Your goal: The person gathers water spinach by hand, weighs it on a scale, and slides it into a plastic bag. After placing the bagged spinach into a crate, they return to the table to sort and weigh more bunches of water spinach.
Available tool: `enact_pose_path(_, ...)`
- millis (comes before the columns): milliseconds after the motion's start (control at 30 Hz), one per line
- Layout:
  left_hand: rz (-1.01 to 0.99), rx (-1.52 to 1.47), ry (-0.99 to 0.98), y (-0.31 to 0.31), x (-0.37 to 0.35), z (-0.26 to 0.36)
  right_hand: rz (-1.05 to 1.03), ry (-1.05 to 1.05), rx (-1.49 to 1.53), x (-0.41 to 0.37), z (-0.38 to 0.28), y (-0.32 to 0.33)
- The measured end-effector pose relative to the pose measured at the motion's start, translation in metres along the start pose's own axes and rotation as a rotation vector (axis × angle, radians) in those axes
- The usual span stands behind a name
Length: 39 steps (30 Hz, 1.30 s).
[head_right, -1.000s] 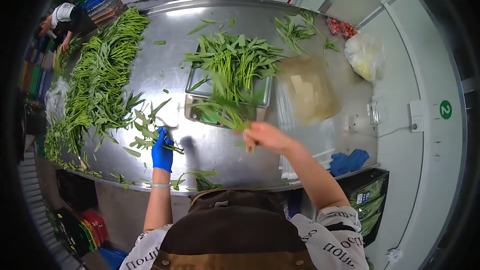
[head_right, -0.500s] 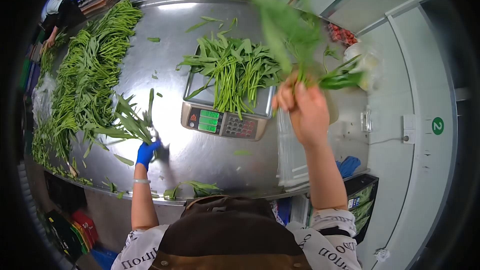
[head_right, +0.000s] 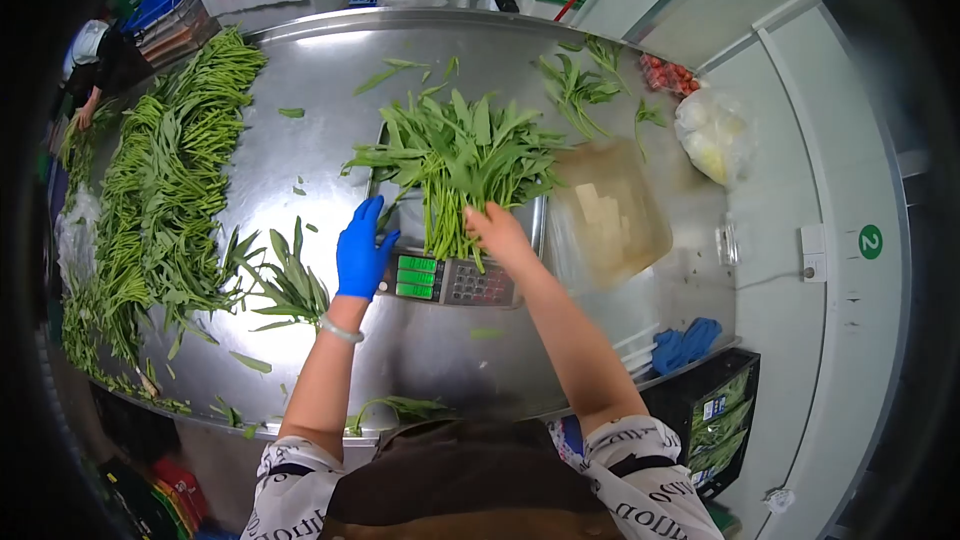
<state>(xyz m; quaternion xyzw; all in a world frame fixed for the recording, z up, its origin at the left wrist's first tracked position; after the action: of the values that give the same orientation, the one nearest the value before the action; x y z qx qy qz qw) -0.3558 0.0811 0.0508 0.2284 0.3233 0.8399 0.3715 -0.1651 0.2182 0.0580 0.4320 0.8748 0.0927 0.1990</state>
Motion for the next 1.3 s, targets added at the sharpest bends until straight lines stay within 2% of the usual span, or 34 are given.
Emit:
enact_pose_path(67,-0.061,0.148,0.022,-0.020,0.017,0.002,0.060,0.249,-0.694,-0.020,-0.038,0.011)
enact_pose_path(100,-0.106,0.236,0.013,-0.031,0.022,-0.002,0.192,0.379,-0.930,-0.034,-0.061,0.013)
enact_pose_path(167,-0.206,0.420,-0.013,-0.046,0.026,-0.010,0.187,0.479,-0.912,-0.042,-0.070,0.014)
enact_pose_path(300,-0.138,0.134,-0.033,-0.040,0.007,-0.009,0.036,0.777,-0.813,-0.052,-0.072,-0.017)
enact_pose_path(400,-0.112,-0.116,0.005,-0.031,-0.008,0.001,-0.068,1.062,-0.843,-0.048,-0.098,-0.052)
enact_pose_path(500,-0.170,-0.217,0.045,-0.022,-0.020,0.014,-0.077,1.062,-0.998,-0.021,-0.096,-0.067)
enact_pose_path(600,-0.203,-0.300,0.024,-0.012,-0.027,0.023,-0.287,1.015,-0.946,0.004,-0.064,-0.070)
enact_pose_path(700,-0.409,-0.440,0.016,-0.006,-0.044,0.028,-0.350,0.961,-0.966,0.012,-0.054,-0.066)
enact_pose_path(733,-0.493,-0.502,-0.005,-0.004,-0.054,0.031,-0.331,1.018,-0.945,0.006,-0.060,-0.064)
enact_pose_path(800,-0.646,-0.520,-0.013,-0.014,-0.083,0.028,-0.297,1.135,-0.902,-0.009,-0.084,-0.059)
enact_pose_path(867,-0.853,-0.506,0.023,-0.040,-0.132,0.009,-0.298,1.162,-0.893,-0.034,-0.099,-0.055)
enact_pose_path(900,-0.894,-0.395,-0.089,-0.047,-0.155,0.007,-0.293,1.174,-0.887,-0.047,-0.100,-0.052)
enact_pose_path(933,-0.933,-0.284,-0.203,-0.051,-0.176,0.007,-0.305,1.124,-0.894,-0.058,-0.088,-0.046)
enact_pose_path(1000,-0.752,-0.198,-0.358,-0.046,-0.203,0.008,-0.330,1.026,-0.916,-0.073,-0.047,-0.021)
enact_pose_path(1033,-0.660,-0.161,-0.426,-0.043,-0.212,0.011,-0.271,0.754,-1.009,-0.067,-0.012,0.002)
enact_pose_path(1067,-0.690,-0.174,-0.324,-0.044,-0.214,0.004,-0.218,0.482,-1.086,-0.064,0.030,0.028)
enact_pose_path(1133,-0.741,-0.190,-0.100,-0.038,-0.217,-0.025,0.288,0.537,-0.935,-0.078,0.097,0.101)
enact_pose_path(1200,-0.664,-0.204,0.248,-0.019,-0.200,-0.044,0.303,0.284,-1.105,-0.088,0.108,0.127)
enact_pose_path(1267,-0.557,-0.257,0.534,-0.019,-0.205,-0.086,0.252,0.192,-1.239,-0.093,0.139,0.140)
enact_pose_path(1300,-0.542,-0.335,0.582,-0.012,-0.202,-0.092,0.231,0.145,-1.306,-0.093,0.157,0.146)
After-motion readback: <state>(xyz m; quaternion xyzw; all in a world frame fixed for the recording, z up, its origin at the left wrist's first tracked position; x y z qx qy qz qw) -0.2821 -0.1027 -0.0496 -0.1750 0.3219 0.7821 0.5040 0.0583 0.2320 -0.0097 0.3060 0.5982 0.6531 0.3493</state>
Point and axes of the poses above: each hand's wrist, its own x-axis towards the middle knuckle, its own y-axis out of the back of the hand, z = x × y, the point moved 6 cm from there along x, towards the middle knuckle, and after that the axes turned 8 degrees about y, right-handed, at the moved point
